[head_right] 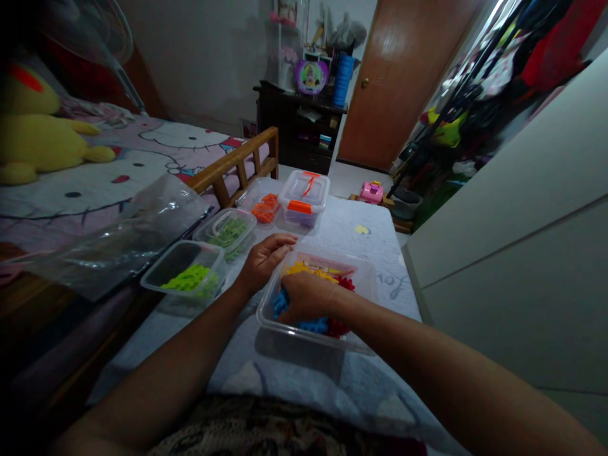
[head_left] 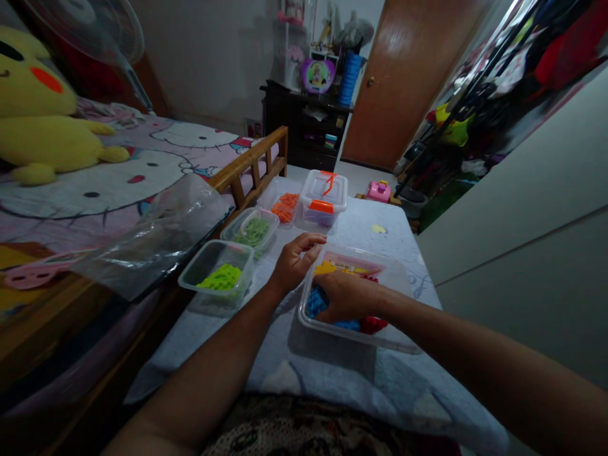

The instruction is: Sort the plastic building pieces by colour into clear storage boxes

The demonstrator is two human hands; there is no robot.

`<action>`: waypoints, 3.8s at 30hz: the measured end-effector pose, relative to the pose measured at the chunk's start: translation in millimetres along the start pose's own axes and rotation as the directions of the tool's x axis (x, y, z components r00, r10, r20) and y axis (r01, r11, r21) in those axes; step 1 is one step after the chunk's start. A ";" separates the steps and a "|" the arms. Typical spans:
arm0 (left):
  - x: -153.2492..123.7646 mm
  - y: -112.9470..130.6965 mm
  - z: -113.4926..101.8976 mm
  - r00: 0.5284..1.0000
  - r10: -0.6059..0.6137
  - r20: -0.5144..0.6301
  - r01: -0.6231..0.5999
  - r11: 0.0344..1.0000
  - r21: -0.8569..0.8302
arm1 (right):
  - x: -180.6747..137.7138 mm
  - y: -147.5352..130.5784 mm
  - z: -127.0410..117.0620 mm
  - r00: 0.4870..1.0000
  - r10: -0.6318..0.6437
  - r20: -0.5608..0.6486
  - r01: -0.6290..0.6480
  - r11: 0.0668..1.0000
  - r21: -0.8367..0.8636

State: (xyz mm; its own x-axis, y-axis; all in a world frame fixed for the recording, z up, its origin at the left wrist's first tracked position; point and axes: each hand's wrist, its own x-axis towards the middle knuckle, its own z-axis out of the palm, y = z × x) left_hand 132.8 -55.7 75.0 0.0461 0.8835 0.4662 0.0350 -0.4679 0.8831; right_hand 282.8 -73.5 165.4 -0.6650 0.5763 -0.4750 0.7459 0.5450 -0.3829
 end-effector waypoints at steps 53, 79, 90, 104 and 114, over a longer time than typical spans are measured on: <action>-0.3 -2.0 0.0 0.999 -0.035 -0.004 0.035 0.999 0.019 | -14.2 28.1 18.2 0.994 0.038 -0.102 -0.048 0.995 -0.090; -0.2 -2.2 -0.4 1.000 -0.022 -0.004 0.022 0.999 0.033 | -22.8 45.7 8.6 0.995 0.078 -0.058 -0.064 0.976 0.210; 0.5 0.4 0.5 1.000 -0.015 -0.010 0.015 0.999 0.046 | -33.1 47.4 -3.1 0.988 0.134 -0.078 -0.107 0.955 0.277; 1.0 0.1 0.6 0.999 -0.030 -0.012 0.031 0.998 0.049 | -35.0 38.8 12.0 0.996 -0.071 -0.057 0.059 0.980 -0.192; 0.5 -0.8 0.6 1.000 -0.022 -0.012 0.022 0.999 0.030 | -31.4 25.1 9.0 1.000 -0.021 0.012 0.023 0.961 -0.276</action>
State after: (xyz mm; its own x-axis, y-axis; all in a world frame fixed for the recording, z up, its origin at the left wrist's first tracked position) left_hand 133.4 -54.9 74.5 0.0336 0.8938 0.4472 0.0657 -0.4485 0.8914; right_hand 322.8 -83.4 163.6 -0.6799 0.5575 -0.4764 0.6907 0.7051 -0.1607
